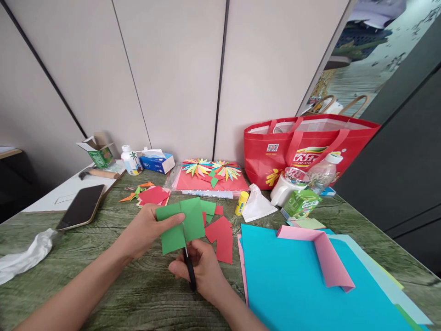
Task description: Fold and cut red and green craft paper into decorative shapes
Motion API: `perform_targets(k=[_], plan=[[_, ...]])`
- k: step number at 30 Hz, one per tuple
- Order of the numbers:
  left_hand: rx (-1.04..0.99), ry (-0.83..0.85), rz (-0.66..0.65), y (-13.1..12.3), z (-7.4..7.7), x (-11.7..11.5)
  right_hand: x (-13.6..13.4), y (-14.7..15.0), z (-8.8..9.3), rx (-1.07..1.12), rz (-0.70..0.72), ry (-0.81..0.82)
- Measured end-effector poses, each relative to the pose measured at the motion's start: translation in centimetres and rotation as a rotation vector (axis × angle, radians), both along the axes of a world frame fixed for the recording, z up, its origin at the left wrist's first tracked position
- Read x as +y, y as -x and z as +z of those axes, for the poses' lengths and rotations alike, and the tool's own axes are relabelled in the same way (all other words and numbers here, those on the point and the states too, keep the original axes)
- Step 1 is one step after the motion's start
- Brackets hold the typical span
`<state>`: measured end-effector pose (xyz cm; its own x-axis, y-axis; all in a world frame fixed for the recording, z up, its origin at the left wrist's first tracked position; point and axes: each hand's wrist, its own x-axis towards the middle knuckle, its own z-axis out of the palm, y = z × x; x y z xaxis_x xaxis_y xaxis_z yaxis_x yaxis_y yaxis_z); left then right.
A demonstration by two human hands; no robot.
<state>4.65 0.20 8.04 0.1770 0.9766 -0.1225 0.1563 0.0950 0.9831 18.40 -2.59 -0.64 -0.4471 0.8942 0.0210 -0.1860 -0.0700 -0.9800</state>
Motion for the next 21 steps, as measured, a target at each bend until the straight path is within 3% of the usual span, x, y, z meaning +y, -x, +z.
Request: perform_targets(k=[9, 21], plan=[[-0.026, -0.005, 0.030, -0.02, -0.10, 0.21, 0.05, 0.24, -0.57, 0.006, 0.005, 0.014], [0.101, -0.075, 0.054, -0.08, 0.05, 0.10, 0.03, 0.36, -0.72, -0.021, -0.021, 0.018]])
